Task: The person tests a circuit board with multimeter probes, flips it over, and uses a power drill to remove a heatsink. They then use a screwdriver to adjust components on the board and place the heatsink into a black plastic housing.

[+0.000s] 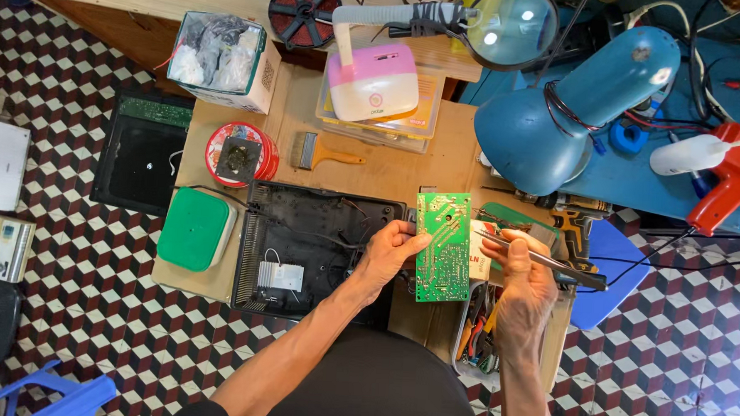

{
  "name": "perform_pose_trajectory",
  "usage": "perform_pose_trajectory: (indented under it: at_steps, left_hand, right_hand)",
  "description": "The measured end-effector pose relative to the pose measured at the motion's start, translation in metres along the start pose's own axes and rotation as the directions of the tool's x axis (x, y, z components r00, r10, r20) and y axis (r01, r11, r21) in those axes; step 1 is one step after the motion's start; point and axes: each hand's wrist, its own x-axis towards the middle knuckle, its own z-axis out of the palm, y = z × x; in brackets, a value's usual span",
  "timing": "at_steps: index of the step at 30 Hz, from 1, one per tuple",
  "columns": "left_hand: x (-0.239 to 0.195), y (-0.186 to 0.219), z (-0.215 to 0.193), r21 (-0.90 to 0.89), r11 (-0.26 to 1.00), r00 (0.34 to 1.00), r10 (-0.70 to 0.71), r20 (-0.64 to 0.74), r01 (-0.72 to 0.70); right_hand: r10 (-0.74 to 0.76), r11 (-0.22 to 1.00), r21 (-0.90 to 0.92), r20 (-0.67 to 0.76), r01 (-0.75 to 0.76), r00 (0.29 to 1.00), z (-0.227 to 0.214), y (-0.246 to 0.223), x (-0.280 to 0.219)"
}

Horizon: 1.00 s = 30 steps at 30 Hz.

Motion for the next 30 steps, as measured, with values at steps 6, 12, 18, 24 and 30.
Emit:
perform_pose_trajectory:
  at_steps: [6,12,18,24,30]
  left_hand:
    - [0.003,0.001,0.003,-0.017,1.000,1.000,-0.023,-0.009,0.022]
    - [0.001,0.001,0.003,0.028,1.000,0.999,-0.012,-0.034,0.013]
    - [0.000,0.002,0.003,0.081,0.997,0.999,-0.001,-0.047,0.005]
    - [-0.003,0.004,0.005,0.102,0.995,0.999,0.004,-0.043,0.000]
    - [-0.003,0.006,0.006,0.110,0.994,0.999,0.012,-0.040,-0.008]
  right_hand:
    - [-0.031,0.997,-0.063,0.047,0.034,0.998,0.018,0.013,0.015]
    - [-0.182,0.944,-0.264,0.084,0.198,0.980,0.019,0.016,0.017]
    - [-0.145,0.882,-0.444,0.063,0.158,0.987,0.019,0.010,0.023]
    - [-0.131,0.874,-0.458,0.103,0.164,0.986,0.020,0.009,0.026]
    - [-0.126,0.856,-0.489,0.120,0.169,0.985,0.020,0.008,0.026]
